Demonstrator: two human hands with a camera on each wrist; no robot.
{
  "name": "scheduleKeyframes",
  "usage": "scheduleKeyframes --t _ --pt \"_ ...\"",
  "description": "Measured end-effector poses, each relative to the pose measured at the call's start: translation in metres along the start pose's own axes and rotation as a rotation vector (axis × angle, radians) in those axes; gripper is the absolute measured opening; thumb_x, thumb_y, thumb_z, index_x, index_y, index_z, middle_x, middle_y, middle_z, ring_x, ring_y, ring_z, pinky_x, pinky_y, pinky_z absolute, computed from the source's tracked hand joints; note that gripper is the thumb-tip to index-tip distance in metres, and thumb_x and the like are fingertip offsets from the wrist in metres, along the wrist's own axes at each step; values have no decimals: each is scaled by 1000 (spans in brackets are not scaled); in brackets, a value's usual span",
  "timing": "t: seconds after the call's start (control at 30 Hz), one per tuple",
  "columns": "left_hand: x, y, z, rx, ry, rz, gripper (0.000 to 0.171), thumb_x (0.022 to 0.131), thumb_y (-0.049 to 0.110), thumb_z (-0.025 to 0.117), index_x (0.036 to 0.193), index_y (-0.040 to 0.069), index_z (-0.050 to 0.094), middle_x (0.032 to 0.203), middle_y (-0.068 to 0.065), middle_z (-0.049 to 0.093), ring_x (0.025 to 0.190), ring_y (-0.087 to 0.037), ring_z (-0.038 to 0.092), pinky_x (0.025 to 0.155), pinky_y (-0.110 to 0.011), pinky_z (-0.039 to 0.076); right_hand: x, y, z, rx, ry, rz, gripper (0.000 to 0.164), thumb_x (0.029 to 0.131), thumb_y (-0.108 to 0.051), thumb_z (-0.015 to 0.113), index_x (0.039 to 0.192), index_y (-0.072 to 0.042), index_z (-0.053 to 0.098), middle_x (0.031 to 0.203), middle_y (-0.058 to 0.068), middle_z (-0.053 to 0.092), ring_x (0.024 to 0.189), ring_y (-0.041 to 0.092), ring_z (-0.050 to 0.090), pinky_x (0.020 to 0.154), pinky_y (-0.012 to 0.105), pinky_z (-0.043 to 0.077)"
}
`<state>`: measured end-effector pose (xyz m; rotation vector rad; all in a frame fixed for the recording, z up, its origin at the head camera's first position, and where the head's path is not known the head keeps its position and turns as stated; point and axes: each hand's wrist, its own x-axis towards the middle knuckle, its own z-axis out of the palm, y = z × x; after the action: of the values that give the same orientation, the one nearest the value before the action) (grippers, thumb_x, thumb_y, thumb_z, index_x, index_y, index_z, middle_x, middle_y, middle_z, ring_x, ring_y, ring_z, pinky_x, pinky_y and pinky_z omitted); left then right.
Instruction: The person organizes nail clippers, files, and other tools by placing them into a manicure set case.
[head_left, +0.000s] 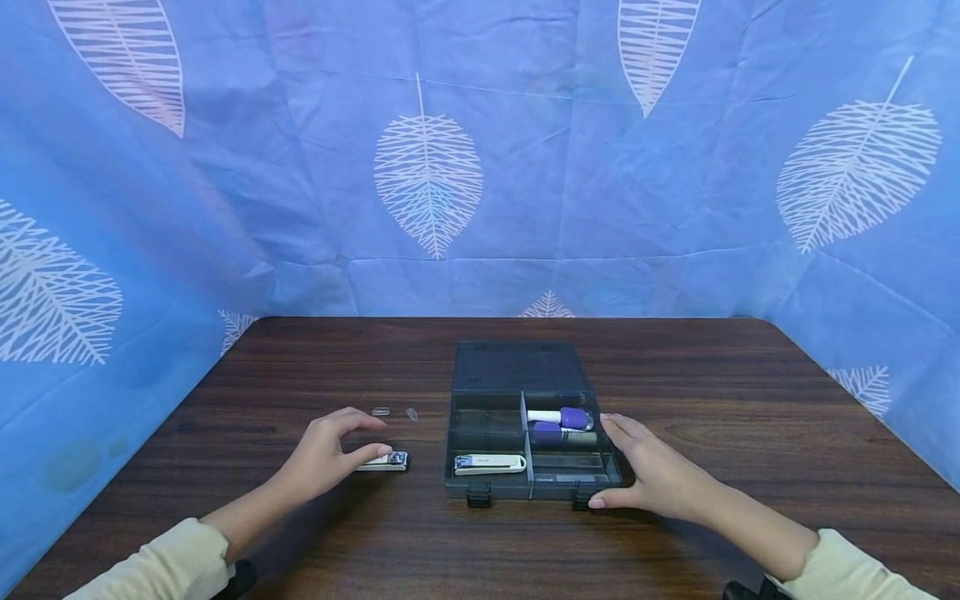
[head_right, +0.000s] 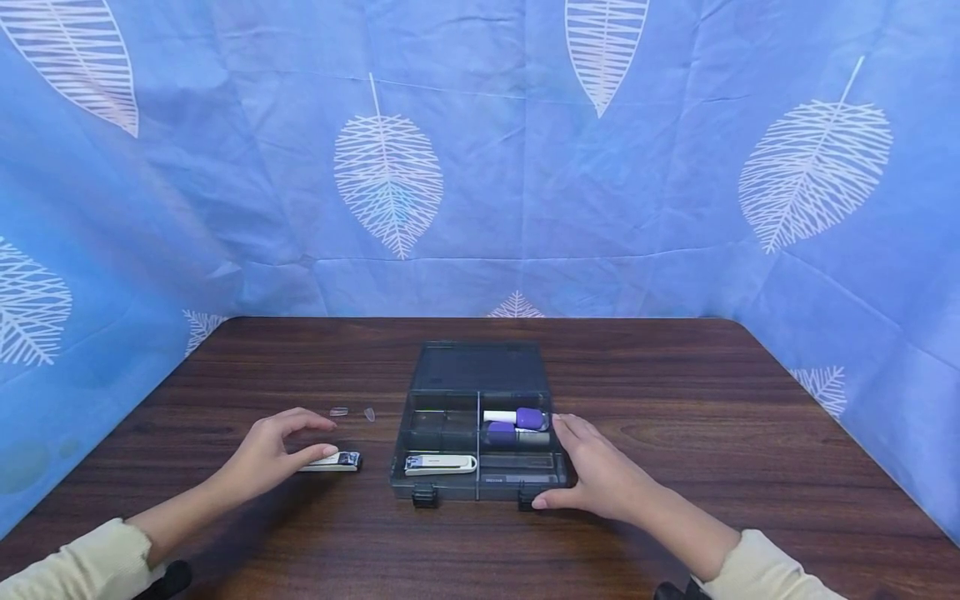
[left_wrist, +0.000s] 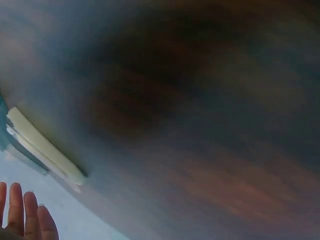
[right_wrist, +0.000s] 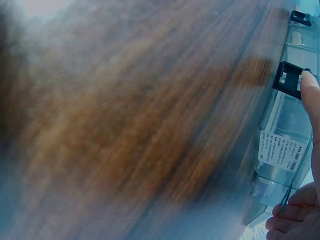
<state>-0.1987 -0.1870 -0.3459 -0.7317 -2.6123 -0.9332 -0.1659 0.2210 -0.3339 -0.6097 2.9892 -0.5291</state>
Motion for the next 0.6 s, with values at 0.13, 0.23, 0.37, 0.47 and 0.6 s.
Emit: scheduleKeyframes --t 0.13,0.23,0.37,0.47,0.6 --pt "-4 -8 -2 15 -2 -26 27 78 20 74 99 3 69 97 -4 68 89 -22 64 73 -38 53 1 0 1 -5 -2 0 110 67 -69 65 138 9 34 140 31 36 126 47 38 94 58 40" --pt "-6 -14 -4 49 -9 -50 27 78 21 74 99 5 70 97 -4 68 92 -24 65 76 -40 53 1 0 1 -8 -5 -2 110 67 -69 64 139 9 34 140 31 36 126 47 38 94 58 40" --pt "-9 -21 -6 60 -56 -81 29 77 21 75 100 5 69 97 -5 68 90 -23 64 71 -32 52 1 0 0 -8 -9 -1 110 67 -69 64 139 9 33 140 31 35 126 47 38 94 58 41" --pt "-12 -25 -7 38 -121 -106 32 76 23 75 101 5 68 98 -5 68 89 -22 62 69 -26 49 1 0 -1 -10 -7 1 110 67 -69 65 139 9 34 140 31 35 126 47 38 94 58 40" --pt "-14 -30 -9 23 -187 -126 33 76 24 74 102 6 68 98 -3 66 89 -20 61 71 -25 50 1 0 -1 -13 -8 7 111 66 -69 65 139 9 34 140 31 36 126 48 38 94 58 40"
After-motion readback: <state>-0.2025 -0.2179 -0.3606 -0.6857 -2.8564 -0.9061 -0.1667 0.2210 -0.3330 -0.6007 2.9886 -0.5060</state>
